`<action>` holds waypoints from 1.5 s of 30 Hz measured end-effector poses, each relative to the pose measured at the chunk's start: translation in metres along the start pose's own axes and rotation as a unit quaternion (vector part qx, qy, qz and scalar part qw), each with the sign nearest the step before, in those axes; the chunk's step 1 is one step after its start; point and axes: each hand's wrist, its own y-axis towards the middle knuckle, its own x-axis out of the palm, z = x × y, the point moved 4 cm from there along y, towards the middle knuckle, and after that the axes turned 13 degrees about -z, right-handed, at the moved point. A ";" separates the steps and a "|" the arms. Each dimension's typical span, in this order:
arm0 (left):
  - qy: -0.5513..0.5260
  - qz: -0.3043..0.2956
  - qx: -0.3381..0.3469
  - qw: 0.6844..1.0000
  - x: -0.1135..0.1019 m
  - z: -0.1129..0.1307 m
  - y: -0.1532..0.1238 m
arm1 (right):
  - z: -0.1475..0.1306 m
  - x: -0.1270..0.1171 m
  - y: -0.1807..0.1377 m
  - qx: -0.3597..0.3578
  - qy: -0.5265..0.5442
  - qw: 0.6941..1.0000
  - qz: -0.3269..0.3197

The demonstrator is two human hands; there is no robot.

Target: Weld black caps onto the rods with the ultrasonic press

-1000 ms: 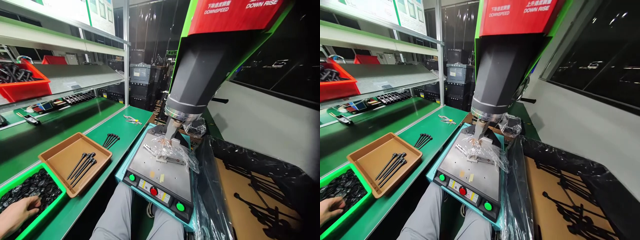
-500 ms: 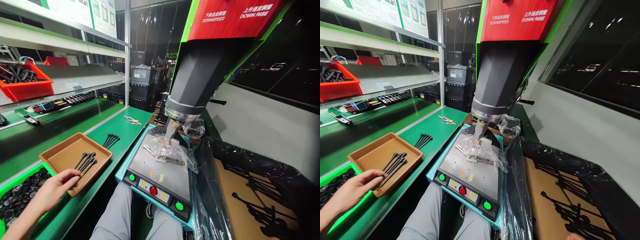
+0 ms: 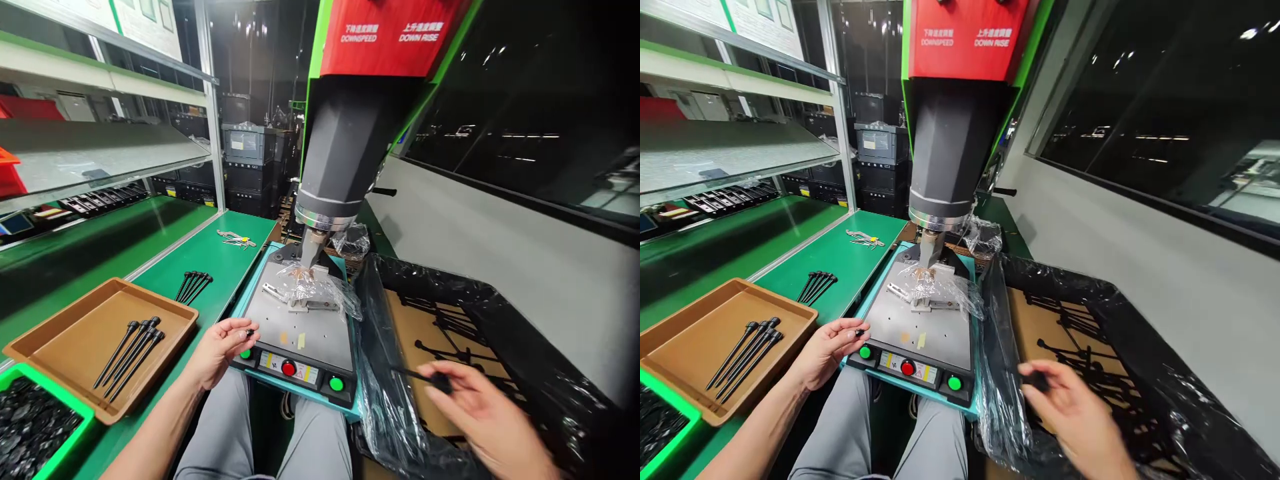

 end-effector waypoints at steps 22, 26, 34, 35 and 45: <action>0.089 -0.109 0.020 0.990 0.043 -0.027 0.007 | -0.039 0.253 0.020 0.018 0.275 0.938 -0.212; 0.124 -0.088 0.029 0.988 0.041 -0.025 0.009 | -0.051 0.247 0.019 -0.014 0.278 0.936 -0.215; 0.101 -0.097 0.012 0.990 0.038 -0.030 0.013 | -0.045 0.251 0.014 0.053 0.398 0.896 -0.192; 0.090 -0.100 0.005 0.991 0.038 -0.032 0.013 | -0.042 0.253 0.013 0.068 0.422 0.883 -0.194; 0.129 -0.094 -0.013 0.987 0.039 -0.025 0.012 | -0.035 0.252 0.009 0.063 0.355 0.923 -0.134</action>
